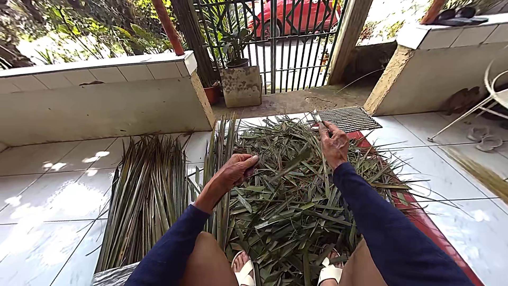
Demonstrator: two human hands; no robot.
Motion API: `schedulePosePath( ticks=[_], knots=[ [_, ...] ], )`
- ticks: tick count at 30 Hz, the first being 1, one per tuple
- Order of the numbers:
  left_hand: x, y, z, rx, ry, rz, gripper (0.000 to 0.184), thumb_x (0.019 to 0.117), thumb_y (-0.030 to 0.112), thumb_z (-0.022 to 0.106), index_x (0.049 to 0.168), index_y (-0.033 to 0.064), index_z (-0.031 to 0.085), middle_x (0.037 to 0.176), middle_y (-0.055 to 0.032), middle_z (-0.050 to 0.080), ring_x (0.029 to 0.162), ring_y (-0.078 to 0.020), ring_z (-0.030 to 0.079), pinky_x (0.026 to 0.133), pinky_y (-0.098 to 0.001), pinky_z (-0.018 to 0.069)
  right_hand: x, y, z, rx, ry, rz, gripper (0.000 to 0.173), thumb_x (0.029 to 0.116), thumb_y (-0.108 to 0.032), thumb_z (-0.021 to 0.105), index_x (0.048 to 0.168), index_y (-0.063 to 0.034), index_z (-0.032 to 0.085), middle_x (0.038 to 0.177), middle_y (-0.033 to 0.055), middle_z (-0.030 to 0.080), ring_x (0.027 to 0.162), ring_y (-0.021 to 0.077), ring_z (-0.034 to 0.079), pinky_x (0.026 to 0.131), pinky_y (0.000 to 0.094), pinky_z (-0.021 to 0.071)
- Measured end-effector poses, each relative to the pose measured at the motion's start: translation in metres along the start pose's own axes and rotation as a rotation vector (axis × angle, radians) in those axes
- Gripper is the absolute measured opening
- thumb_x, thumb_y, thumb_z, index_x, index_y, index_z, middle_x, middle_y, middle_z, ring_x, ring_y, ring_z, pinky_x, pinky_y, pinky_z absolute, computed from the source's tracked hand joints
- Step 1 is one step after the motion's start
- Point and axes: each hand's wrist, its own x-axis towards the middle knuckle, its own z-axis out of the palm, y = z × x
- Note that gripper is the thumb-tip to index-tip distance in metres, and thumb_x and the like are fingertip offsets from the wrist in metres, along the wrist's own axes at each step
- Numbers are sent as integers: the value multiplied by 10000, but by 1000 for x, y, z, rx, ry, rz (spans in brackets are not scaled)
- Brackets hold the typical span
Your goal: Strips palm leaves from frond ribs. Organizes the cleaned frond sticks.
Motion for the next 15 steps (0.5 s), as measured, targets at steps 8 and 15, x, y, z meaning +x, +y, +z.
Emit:
schedulePosePath(
  ticks=[8,15],
  knots=[
    [8,4,1,-310,-128,-55,383,1127,341,366,950,88,593,598,59,386,402,-22,320,358,-154,271,-80,-51,37,267,-421,-185,341,1059,-390,547,1343,-268,690,918,15,717,704,145,624,684,420,536],
    [13,5,6,-390,-286,-79,354,1124,330,361,947,108,570,604,67,373,397,-11,320,353,-143,284,-88,-50,46,210,-347,-260,360,1058,-439,536,1353,-303,692,1211,-57,736,1008,98,700,891,431,566]
  ],
)
